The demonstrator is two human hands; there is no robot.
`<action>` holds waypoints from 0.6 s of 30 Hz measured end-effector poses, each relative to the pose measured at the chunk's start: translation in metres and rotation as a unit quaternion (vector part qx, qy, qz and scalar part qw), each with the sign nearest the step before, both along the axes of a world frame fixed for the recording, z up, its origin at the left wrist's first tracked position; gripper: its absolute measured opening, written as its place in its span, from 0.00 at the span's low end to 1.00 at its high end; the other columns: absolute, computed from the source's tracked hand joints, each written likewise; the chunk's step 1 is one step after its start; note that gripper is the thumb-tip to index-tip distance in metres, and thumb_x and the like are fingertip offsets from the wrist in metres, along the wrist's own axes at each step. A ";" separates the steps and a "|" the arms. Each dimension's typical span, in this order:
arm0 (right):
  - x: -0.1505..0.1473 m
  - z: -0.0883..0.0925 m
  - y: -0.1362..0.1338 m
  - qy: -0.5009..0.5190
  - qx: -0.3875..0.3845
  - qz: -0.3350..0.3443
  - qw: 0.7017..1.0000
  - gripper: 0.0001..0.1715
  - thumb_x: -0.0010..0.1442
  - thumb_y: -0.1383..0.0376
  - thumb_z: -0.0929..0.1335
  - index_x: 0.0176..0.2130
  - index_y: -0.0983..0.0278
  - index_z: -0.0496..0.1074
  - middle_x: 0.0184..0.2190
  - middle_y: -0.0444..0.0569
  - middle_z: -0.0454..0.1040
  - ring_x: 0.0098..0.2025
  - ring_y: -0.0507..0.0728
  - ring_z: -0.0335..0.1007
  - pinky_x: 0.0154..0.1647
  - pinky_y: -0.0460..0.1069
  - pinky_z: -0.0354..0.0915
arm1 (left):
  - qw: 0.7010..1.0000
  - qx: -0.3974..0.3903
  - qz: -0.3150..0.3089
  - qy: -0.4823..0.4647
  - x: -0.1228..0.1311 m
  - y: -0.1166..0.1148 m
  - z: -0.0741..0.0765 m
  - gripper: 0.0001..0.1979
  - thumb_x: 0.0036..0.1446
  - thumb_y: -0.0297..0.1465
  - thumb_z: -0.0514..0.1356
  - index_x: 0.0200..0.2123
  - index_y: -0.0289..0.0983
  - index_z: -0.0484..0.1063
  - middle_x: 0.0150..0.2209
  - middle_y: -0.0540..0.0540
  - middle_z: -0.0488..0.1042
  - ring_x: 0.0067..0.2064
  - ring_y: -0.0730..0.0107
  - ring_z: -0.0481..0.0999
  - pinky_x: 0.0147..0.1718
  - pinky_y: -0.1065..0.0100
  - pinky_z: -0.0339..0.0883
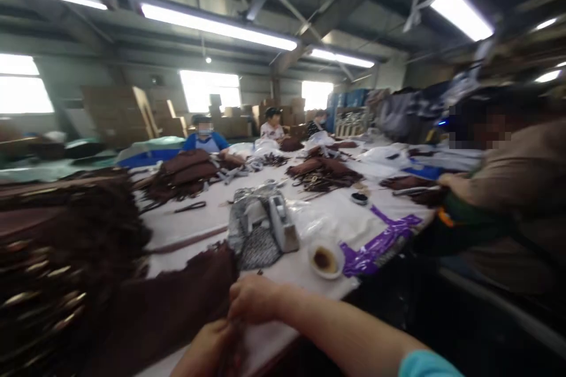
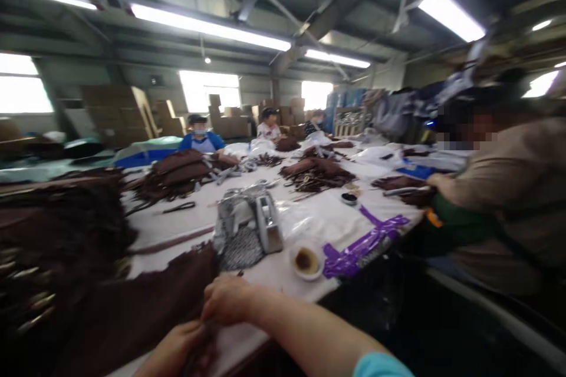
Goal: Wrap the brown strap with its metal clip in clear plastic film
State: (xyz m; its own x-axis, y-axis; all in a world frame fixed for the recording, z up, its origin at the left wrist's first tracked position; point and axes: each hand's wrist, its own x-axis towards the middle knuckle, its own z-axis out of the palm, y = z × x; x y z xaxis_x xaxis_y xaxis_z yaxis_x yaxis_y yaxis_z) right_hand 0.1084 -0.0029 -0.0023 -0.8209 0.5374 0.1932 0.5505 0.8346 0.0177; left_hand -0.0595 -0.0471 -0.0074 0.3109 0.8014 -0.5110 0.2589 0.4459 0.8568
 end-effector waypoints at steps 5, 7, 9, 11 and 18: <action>-0.012 -0.020 -0.005 0.097 -0.028 0.013 0.995 0.08 0.54 0.68 0.69 0.35 0.60 0.78 0.33 0.47 0.75 0.35 0.54 0.66 0.38 0.49 0.61 | 0.972 -0.148 0.056 -0.171 -0.019 -0.006 -0.006 0.07 0.51 0.31 0.63 0.28 0.32 0.70 0.22 0.51 0.67 0.16 0.84 0.57 0.12 0.81 0.44; -0.008 -0.019 -0.010 0.126 -0.030 0.016 0.991 0.07 0.55 0.68 0.68 0.33 0.62 0.77 0.33 0.48 0.74 0.35 0.54 0.65 0.39 0.49 0.61 | 0.947 -0.211 0.072 -0.229 -0.019 -0.005 -0.004 0.05 0.52 0.28 0.60 0.30 0.31 0.70 0.22 0.53 0.63 0.16 0.86 0.54 0.12 0.82 0.41; -0.006 -0.019 -0.015 0.149 -0.028 0.012 0.988 0.06 0.56 0.67 0.68 0.32 0.63 0.77 0.33 0.48 0.74 0.34 0.54 0.65 0.41 0.49 0.60 | 0.931 -0.247 0.075 -0.257 -0.019 -0.004 -0.001 0.08 0.55 0.30 0.57 0.31 0.30 0.70 0.22 0.53 0.62 0.16 0.87 0.54 0.12 0.83 0.42; -0.007 -0.021 -0.018 0.163 -0.018 0.007 0.986 0.05 0.57 0.67 0.68 0.32 0.63 0.76 0.32 0.49 0.74 0.35 0.54 0.64 0.41 0.50 0.60 | 0.927 -0.258 0.076 -0.262 -0.020 -0.004 -0.001 0.11 0.58 0.33 0.54 0.31 0.30 0.69 0.22 0.54 0.60 0.16 0.87 0.53 0.12 0.83 0.42; -0.001 -0.025 -0.030 0.154 -0.011 -0.029 0.988 0.10 0.63 0.65 0.64 0.38 0.62 0.75 0.36 0.50 0.75 0.39 0.58 0.65 0.43 0.53 0.60 | 0.950 -0.223 0.104 -0.195 -0.009 0.000 -0.004 0.08 0.56 0.28 0.56 0.26 0.31 0.68 0.19 0.55 0.61 0.14 0.87 0.51 0.11 0.82 0.40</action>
State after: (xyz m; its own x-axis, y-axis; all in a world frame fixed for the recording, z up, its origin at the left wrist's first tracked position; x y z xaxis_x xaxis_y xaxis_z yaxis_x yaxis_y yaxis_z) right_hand 0.1070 -0.0325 -0.0277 -0.6932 0.5880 0.4167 0.5738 0.8002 -0.1746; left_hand -0.0681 -0.0475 -0.0118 0.4051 0.5968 -0.6926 -0.1716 0.7937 0.5836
